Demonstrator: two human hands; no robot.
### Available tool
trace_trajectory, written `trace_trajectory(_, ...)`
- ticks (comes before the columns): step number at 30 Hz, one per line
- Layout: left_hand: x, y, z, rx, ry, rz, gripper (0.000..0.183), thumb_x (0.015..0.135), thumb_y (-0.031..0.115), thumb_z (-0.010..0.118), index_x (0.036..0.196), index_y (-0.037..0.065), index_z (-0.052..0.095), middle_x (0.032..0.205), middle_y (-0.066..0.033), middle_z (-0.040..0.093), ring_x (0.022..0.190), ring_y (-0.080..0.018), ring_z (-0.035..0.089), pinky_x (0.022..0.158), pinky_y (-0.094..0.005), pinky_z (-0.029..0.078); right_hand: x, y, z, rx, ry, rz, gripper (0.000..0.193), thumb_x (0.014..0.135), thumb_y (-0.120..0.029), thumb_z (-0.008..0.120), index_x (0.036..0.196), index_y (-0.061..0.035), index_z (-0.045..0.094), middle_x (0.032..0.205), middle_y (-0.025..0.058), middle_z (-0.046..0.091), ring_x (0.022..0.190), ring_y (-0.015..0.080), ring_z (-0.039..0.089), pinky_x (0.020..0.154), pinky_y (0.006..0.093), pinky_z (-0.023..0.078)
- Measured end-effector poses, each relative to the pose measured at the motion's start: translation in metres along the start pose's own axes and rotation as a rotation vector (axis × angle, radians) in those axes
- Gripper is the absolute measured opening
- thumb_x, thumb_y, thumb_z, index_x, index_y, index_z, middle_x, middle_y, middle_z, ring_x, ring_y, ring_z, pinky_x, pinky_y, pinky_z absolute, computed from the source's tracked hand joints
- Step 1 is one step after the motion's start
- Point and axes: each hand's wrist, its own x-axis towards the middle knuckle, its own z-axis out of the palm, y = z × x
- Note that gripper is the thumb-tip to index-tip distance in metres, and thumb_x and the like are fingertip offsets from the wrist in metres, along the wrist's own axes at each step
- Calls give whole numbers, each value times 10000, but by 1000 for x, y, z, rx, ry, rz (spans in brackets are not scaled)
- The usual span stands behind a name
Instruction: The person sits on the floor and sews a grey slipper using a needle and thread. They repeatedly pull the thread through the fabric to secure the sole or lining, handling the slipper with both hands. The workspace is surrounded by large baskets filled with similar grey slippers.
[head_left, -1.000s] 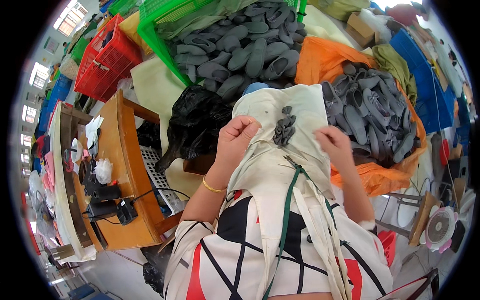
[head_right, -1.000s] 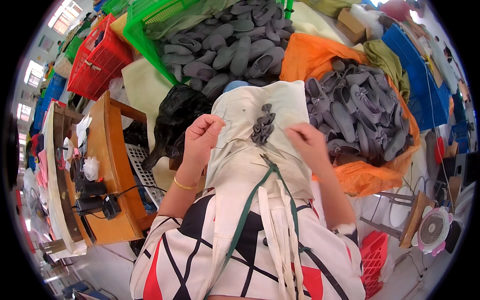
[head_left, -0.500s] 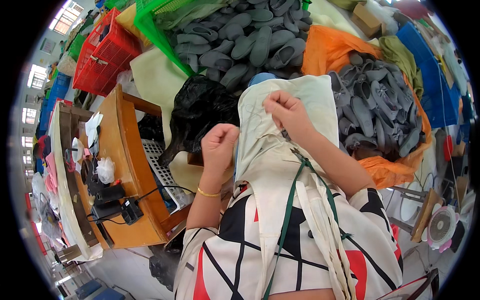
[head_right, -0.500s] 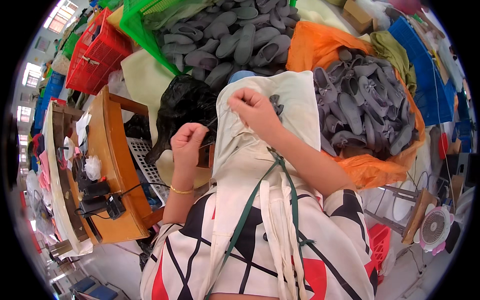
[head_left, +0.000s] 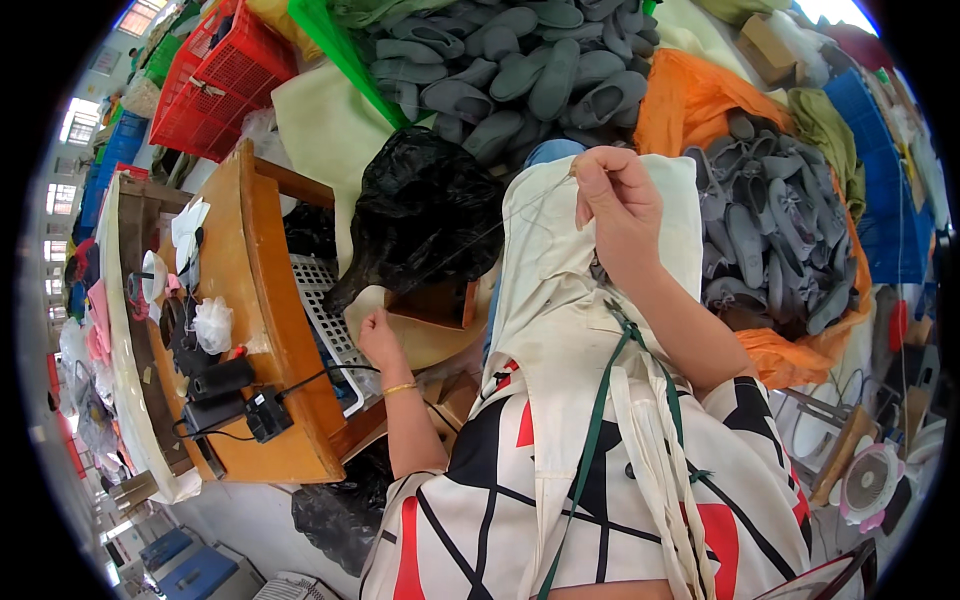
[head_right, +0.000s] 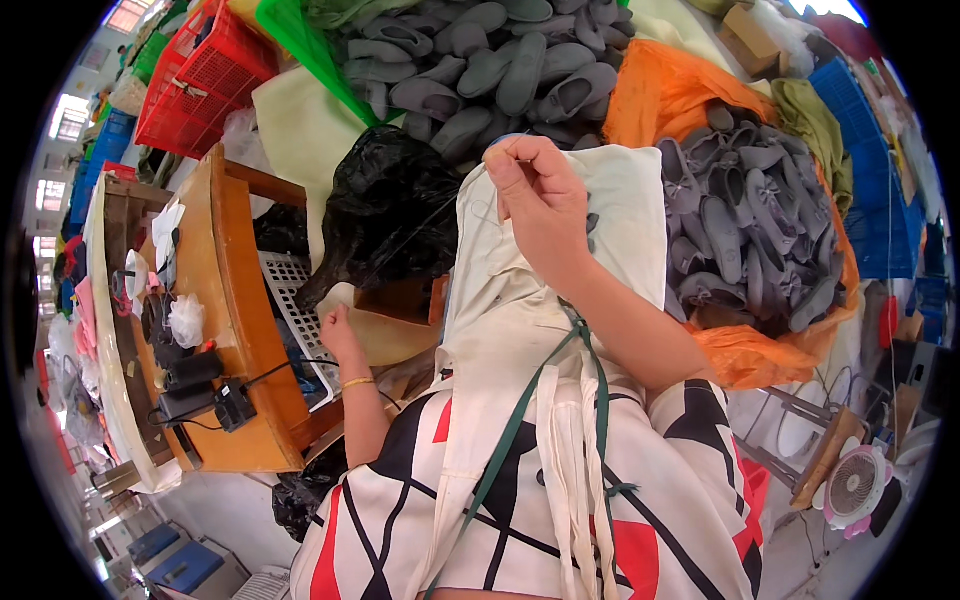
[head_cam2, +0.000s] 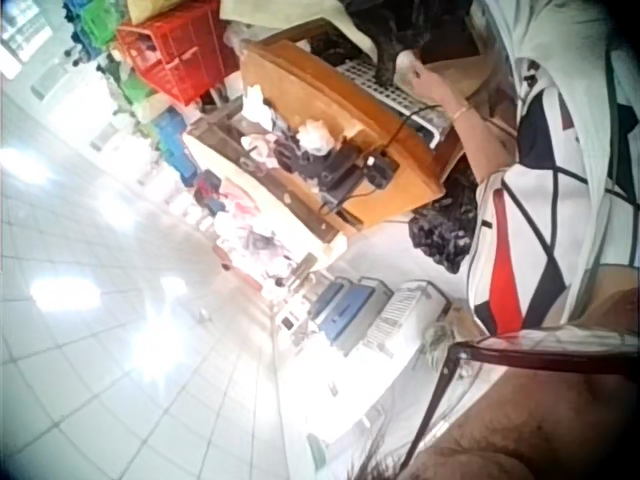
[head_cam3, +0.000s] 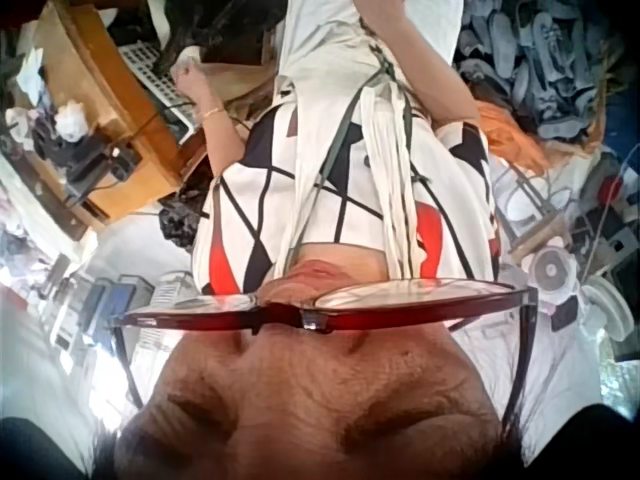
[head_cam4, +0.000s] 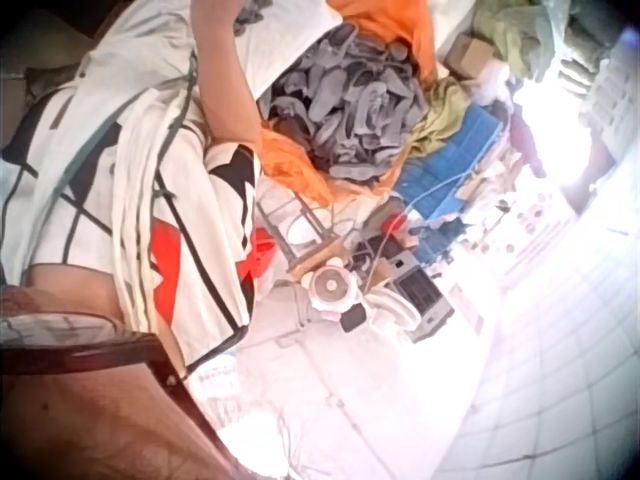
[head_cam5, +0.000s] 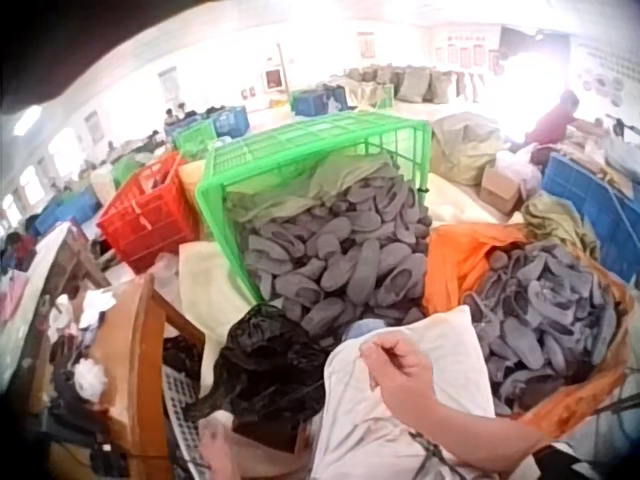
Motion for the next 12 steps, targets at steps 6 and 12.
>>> trace_trajectory(6, -14, -45, 13, 674, -369, 210, 261, 874, 234, 677, 890, -27, 689, 856, -198, 684, 798, -348, 652, 761, -455, 505, -40, -56, 0, 267, -263, 198, 62, 1011, -88, 542, 1006, -29, 559, 915, 74, 628, 731, 85, 598, 624, 221, 485)
trace_trajectory(12, -7, 51, 74, 837, -467, 722, 484, 753, 338, 770, 1166, 103, 676, 1409, -234, 500, 1273, -398, 496, 978, -410, 468, -70, -67, -33, 118, -661, 297, 198, 1005, -191, 580, 1083, -16, 531, 934, 114, 629, 811, 165, 658, 693, 280, 538)
